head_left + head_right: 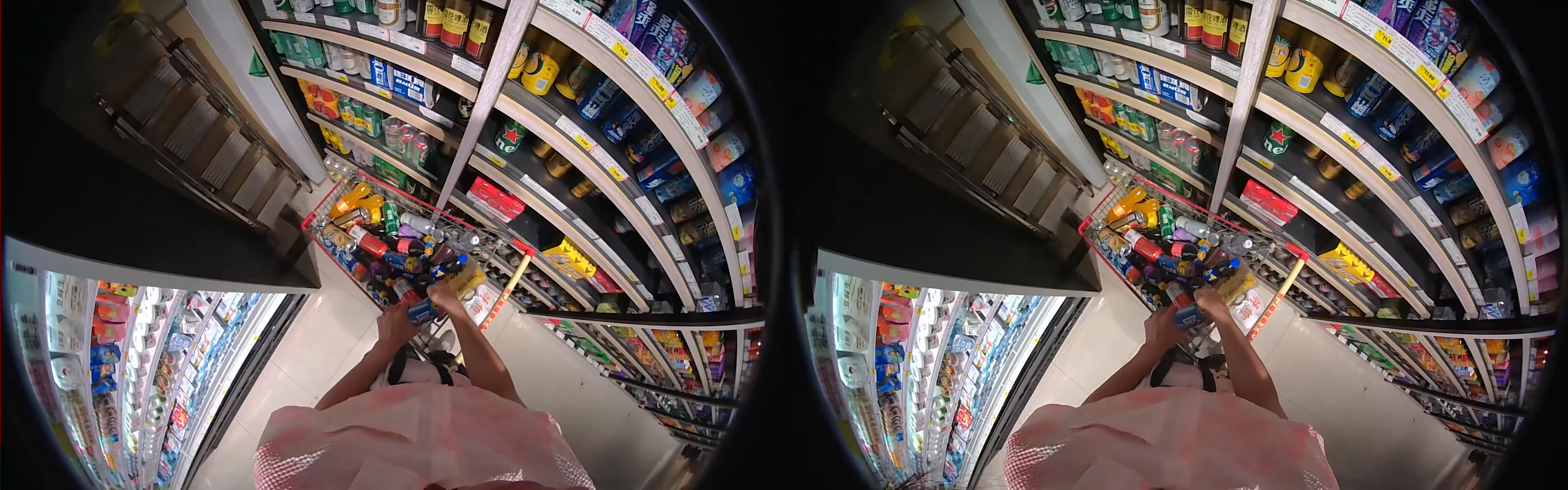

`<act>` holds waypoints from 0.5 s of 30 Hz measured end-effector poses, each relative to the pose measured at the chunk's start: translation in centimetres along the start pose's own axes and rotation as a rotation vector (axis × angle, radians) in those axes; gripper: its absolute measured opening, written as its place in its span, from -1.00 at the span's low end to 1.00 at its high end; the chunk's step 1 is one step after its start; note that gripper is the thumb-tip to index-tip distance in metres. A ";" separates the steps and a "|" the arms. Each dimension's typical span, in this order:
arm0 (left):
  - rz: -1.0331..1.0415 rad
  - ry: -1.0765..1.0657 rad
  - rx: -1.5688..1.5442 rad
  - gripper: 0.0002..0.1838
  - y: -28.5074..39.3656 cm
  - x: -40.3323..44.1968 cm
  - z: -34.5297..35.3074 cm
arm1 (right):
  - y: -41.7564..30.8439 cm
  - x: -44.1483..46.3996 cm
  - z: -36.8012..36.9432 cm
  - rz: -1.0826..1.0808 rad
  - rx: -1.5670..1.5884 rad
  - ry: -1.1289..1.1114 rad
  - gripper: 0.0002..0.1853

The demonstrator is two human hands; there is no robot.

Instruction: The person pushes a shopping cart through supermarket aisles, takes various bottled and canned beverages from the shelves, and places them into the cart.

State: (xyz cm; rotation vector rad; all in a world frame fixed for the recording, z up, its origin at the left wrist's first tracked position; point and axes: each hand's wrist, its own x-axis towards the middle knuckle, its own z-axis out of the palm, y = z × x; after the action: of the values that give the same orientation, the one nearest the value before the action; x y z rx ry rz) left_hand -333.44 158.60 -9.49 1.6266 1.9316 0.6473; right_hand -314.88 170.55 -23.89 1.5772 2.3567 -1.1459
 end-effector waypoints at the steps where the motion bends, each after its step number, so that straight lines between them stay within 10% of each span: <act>1: 0.027 -0.014 0.005 -0.50 -0.7 0.4 0.1 | 0.4 1.0 0.2 0.096 0.107 -0.087 -0.64; 6: 0.139 -0.092 0.036 -0.48 -4.3 2.6 1.9 | -10.2 -0.6 -7.8 0.687 0.352 -0.245 -0.35; 10: 0.127 -0.343 0.063 -0.47 -6.2 6.3 2.5 | -1.3 1.5 2.5 0.044 -0.205 0.098 -0.30; 15: 0.114 -0.630 0.083 -0.31 -7.8 8.8 6.1 | -8.0 -5.2 -1.3 0.246 -0.134 0.343 -0.51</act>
State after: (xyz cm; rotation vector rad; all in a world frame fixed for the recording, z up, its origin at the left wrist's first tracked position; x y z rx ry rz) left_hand -336.32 166.18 -20.03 1.7328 1.4240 0.0664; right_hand -318.64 165.85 -16.29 2.0801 2.2774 -0.6997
